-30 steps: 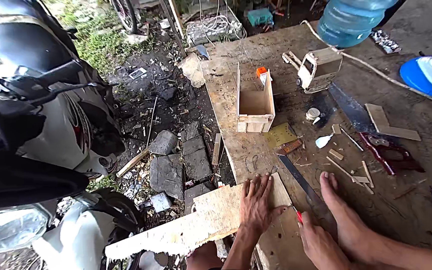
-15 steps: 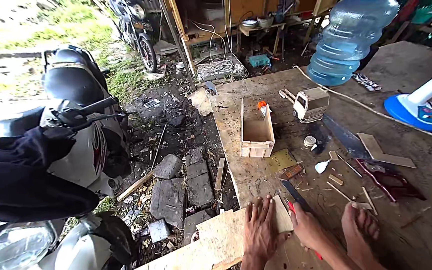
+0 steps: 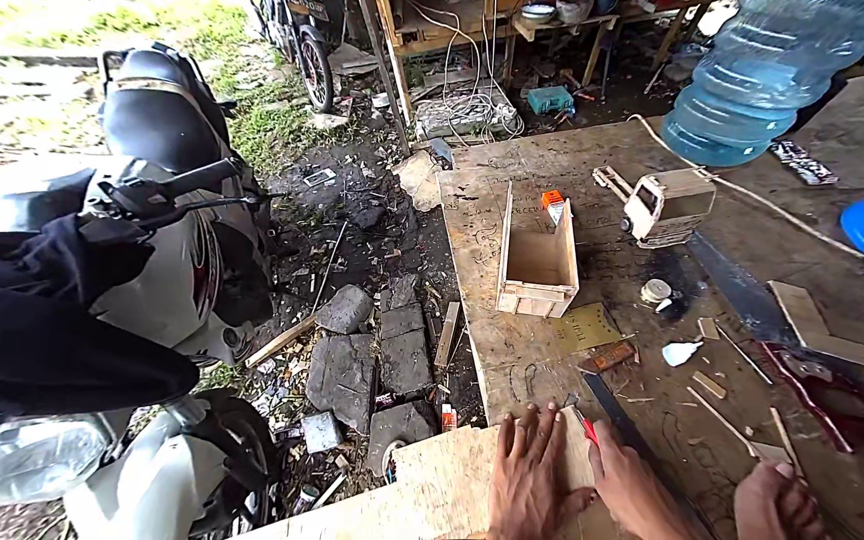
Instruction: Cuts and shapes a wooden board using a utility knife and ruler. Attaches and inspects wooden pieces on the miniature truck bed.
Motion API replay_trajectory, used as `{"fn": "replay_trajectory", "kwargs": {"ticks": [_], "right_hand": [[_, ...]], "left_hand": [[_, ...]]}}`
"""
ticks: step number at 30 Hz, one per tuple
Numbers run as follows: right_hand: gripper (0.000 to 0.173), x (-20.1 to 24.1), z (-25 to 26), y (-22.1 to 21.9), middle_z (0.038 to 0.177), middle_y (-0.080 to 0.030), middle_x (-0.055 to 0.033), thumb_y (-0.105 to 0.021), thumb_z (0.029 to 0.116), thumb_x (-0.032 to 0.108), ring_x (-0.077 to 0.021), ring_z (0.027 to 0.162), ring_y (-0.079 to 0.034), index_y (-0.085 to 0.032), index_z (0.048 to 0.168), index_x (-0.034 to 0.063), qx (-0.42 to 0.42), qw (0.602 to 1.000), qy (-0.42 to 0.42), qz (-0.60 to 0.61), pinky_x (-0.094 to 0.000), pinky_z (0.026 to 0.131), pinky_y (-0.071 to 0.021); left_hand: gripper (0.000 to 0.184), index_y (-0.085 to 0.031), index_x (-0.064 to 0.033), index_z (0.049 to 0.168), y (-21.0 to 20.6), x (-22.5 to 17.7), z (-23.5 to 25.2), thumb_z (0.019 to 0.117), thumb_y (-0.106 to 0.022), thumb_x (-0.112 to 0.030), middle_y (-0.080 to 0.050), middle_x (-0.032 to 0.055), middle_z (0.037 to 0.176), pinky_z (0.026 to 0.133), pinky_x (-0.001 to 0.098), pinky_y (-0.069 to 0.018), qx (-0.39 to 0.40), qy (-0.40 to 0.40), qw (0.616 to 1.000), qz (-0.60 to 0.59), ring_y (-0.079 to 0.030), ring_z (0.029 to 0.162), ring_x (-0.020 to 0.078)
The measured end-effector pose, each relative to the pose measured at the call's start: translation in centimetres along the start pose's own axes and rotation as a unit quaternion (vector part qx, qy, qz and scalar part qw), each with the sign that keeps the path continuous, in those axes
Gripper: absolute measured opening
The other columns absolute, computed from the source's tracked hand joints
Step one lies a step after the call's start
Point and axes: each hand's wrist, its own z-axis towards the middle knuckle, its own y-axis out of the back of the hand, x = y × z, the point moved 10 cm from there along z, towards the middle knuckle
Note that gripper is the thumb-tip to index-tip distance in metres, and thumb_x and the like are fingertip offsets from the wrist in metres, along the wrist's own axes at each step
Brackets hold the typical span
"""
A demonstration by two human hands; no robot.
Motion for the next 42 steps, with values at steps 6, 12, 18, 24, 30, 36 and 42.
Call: {"fn": "replay_trajectory", "kwargs": {"ticks": [6, 12, 18, 24, 30, 36, 42], "right_hand": [[0.044, 0.08, -0.02, -0.08, 0.107, -0.071, -0.0257, -0.038, 0.1105, 0.025, -0.0416, 0.1, -0.072, -0.043, 0.148, 0.0017, 0.001, 1.0, -0.003, 0.011, -0.0543, 0.088, -0.0561], [0.045, 0.05, 0.12, 0.0, 0.105, -0.071, -0.0258, -0.039, 0.1101, 0.025, -0.0429, 0.098, -0.072, -0.044, 0.147, 0.0009, -0.007, 1.0, 0.0, 0.017, -0.0559, 0.087, -0.056], [0.044, 0.2, -0.07, 0.21, 0.106, -0.071, -0.0274, -0.039, 0.1097, 0.024, -0.0445, 0.101, -0.071, -0.045, 0.146, -0.0016, -0.018, 1.0, 0.009, 0.024, -0.0571, 0.089, -0.0549], [0.044, 0.01, -0.04, 0.15, 0.104, -0.071, -0.0273, -0.04, 0.1096, 0.023, -0.0447, 0.097, -0.071, -0.045, 0.146, -0.0022, -0.026, 0.999, 0.012, 0.024, -0.057, 0.088, -0.0553], [0.043, 0.13, 0.03, 0.06, 0.103, -0.071, -0.0258, -0.04, 0.1099, 0.025, -0.043, 0.097, -0.072, -0.045, 0.145, -0.0006, -0.023, 1.0, 0.01, 0.01, -0.0553, 0.087, -0.0557], [0.043, 0.34, -0.07, 0.17, 0.104, -0.071, -0.0256, -0.039, 0.1101, 0.025, -0.0425, 0.1, -0.071, -0.045, 0.145, 0.0002, -0.017, 1.0, 0.001, 0.002, -0.0548, 0.089, -0.0551], [0.043, 0.31, -0.03, 0.22, 0.103, -0.071, -0.0251, -0.04, 0.11, 0.025, -0.0426, 0.1, -0.072, -0.046, 0.144, 0.0004, -0.019, 1.0, 0.004, 0.002, -0.0549, 0.089, -0.0553]], "left_hand": [[0.096, -0.043, -0.0213, 0.158, -0.05, 0.01, -0.03, 0.0857, -0.046, -0.084, -0.038, -0.0054, 0.165, 0.121, 0.0594, -0.0251, 0.007, 0.002, 1.0, -0.002, -0.034, 0.152, 0.0256], [0.095, -0.044, -0.0214, 0.158, 0.19, -0.05, 0.14, 0.0864, -0.046, -0.083, -0.037, -0.0063, 0.165, 0.121, 0.0591, -0.024, 0.013, 0.005, 1.0, -0.011, -0.033, 0.153, 0.0256], [0.093, -0.043, -0.021, 0.158, 0.28, -0.05, 0.08, 0.0876, -0.049, -0.08, -0.037, -0.0057, 0.165, 0.122, 0.0596, -0.0229, 0.014, 0.005, 0.999, -0.03, -0.033, 0.153, 0.0256], [0.093, -0.043, -0.0199, 0.158, 0.12, -0.1, 0.0, 0.0881, -0.048, -0.08, -0.036, -0.0052, 0.166, 0.122, 0.0606, -0.0223, 0.016, 0.003, 0.999, -0.033, -0.032, 0.154, 0.0263], [0.094, -0.043, -0.0203, 0.158, 0.11, -0.17, -0.08, 0.0872, -0.048, -0.081, -0.037, -0.0051, 0.165, 0.122, 0.0602, -0.0234, 0.014, -0.001, 1.0, -0.023, -0.033, 0.153, 0.0265], [0.094, -0.042, -0.0207, 0.159, 0.0, -0.15, -0.15, 0.087, -0.047, -0.082, -0.037, -0.0057, 0.166, 0.122, 0.0596, -0.0228, 0.012, 0.0, 1.0, -0.021, -0.033, 0.153, 0.0255], [0.094, -0.042, -0.0209, 0.159, -0.07, -0.1, -0.08, 0.0874, -0.047, -0.082, -0.036, -0.0058, 0.166, 0.122, 0.0601, -0.0235, 0.022, 0.001, 1.0, -0.018, -0.032, 0.153, 0.0257]]}}
